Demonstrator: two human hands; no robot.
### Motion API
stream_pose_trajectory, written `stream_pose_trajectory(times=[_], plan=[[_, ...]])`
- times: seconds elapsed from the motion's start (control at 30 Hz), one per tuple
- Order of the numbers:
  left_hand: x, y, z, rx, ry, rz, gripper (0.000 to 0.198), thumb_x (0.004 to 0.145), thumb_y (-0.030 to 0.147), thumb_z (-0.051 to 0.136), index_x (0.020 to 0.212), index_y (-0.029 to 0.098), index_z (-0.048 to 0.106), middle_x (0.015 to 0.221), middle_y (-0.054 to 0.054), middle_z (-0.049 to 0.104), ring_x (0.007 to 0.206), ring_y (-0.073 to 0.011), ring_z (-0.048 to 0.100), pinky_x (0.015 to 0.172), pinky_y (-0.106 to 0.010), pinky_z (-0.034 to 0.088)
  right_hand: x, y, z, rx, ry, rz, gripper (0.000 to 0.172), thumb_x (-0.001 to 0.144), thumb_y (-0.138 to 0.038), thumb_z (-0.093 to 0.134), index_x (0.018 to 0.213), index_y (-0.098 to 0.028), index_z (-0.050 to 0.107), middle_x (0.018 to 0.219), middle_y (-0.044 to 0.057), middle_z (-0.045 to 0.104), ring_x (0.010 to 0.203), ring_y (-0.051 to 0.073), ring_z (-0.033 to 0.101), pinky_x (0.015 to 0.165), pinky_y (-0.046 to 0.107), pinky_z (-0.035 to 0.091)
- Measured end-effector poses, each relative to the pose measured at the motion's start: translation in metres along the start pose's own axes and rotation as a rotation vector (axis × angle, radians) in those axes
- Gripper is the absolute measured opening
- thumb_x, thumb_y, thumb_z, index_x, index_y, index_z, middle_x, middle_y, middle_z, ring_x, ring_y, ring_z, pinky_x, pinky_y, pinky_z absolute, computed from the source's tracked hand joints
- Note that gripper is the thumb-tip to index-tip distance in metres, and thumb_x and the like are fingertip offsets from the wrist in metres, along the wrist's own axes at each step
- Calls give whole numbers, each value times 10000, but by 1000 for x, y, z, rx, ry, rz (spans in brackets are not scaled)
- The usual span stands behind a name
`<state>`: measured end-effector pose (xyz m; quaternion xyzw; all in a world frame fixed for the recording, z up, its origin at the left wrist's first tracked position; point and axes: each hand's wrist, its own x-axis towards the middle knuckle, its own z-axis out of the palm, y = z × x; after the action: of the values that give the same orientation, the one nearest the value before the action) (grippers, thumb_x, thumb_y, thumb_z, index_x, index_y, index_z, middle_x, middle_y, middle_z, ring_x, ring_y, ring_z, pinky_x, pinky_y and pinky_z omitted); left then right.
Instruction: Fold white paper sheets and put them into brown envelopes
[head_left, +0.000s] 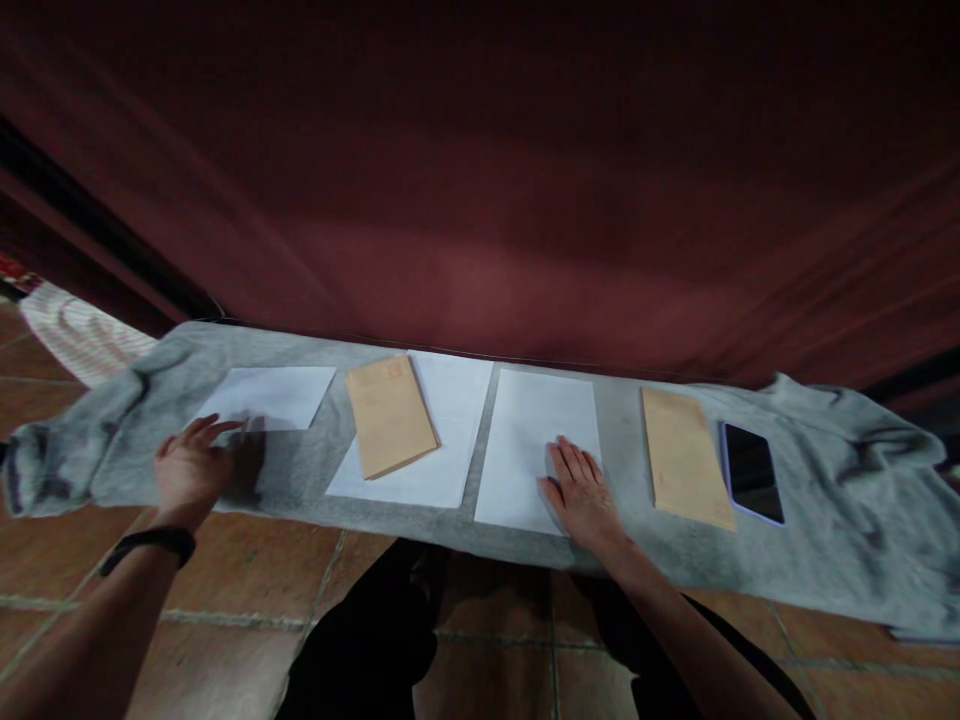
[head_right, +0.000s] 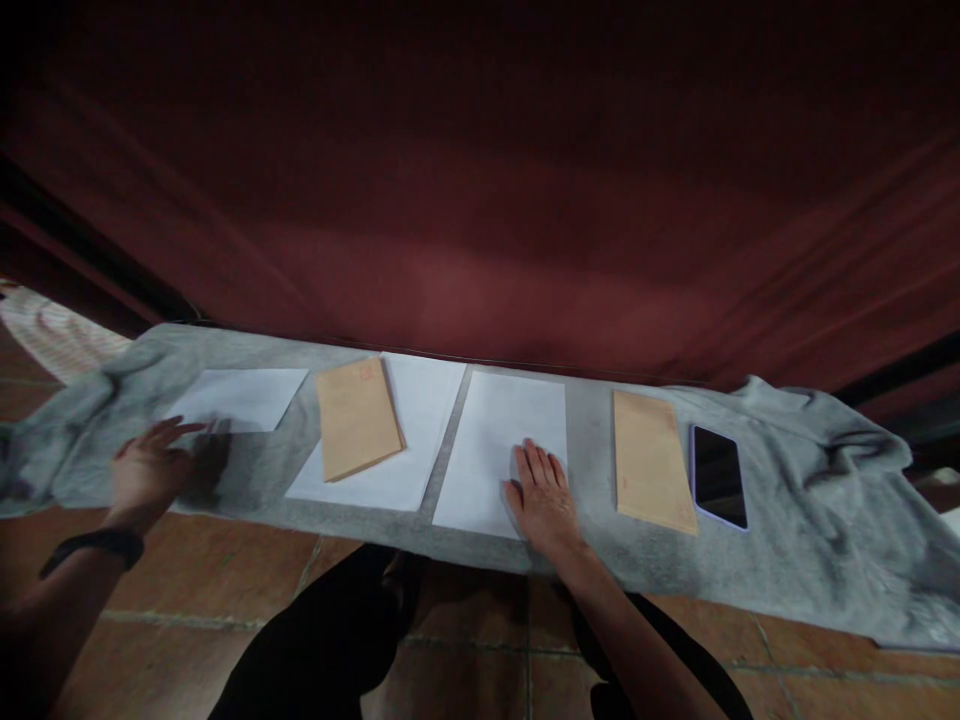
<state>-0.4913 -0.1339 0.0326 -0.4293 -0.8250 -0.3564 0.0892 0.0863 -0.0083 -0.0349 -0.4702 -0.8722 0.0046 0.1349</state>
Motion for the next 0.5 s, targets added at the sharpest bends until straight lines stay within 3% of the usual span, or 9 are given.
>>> stream_pose_trajectory(times=[0.1,0.2,0.27,0.37,0.43,0.5], plan=[[-21,41,-1,76,57,-56,270,769,193,526,967,216,709,1237,-24,700,1181,-278,643,1080,-550,470,-1,1,3,3,-9,2,588,1067,-407,359,1574,-112,399,1654,159,371,1528,278,349,1259,485,255],[-63,122,15,-89,9,144,274,888,271,498,1067,209,696,1323,-63,684,1236,-268,636,1120,-500,468,-1,3,5,19,-11,-3,607,1072,-432,347,1596,-125,361,1663,156,350,1538,276,333,1265,498,244],[-103,188,36,-233,-184,280,320,973,350,462,1177,226,675,1404,-82,652,1303,-258,611,1146,-477,466,-1,3,6,27,-11,0,616,1073,-441,340,1610,-138,334,1669,154,334,1539,277,333,1265,511,244],[-170,284,78,-271,-524,461,509,1048,416,351,1530,285,449,1595,-83,486,1478,-228,452,1209,-458,422,0,2,6,25,-31,16,608,1069,-411,345,1618,-152,320,1678,147,315,1544,278,325,1265,520,247],[-209,331,107,-249,-674,579,602,1056,450,323,1629,272,280,1650,-102,386,1539,-225,339,1240,-473,386,-1,1,5,12,-63,12,600,1047,-346,381,1609,-140,341,1685,152,296,1555,288,297,1266,518,245],[-236,359,133,-235,-749,652,692,1053,485,314,1661,196,154,1675,-148,306,1569,-249,247,1260,-509,350,-2,2,5,-8,-95,-4,615,1009,-277,420,1600,-119,357,1692,154,274,1567,302,261,1272,509,235]])
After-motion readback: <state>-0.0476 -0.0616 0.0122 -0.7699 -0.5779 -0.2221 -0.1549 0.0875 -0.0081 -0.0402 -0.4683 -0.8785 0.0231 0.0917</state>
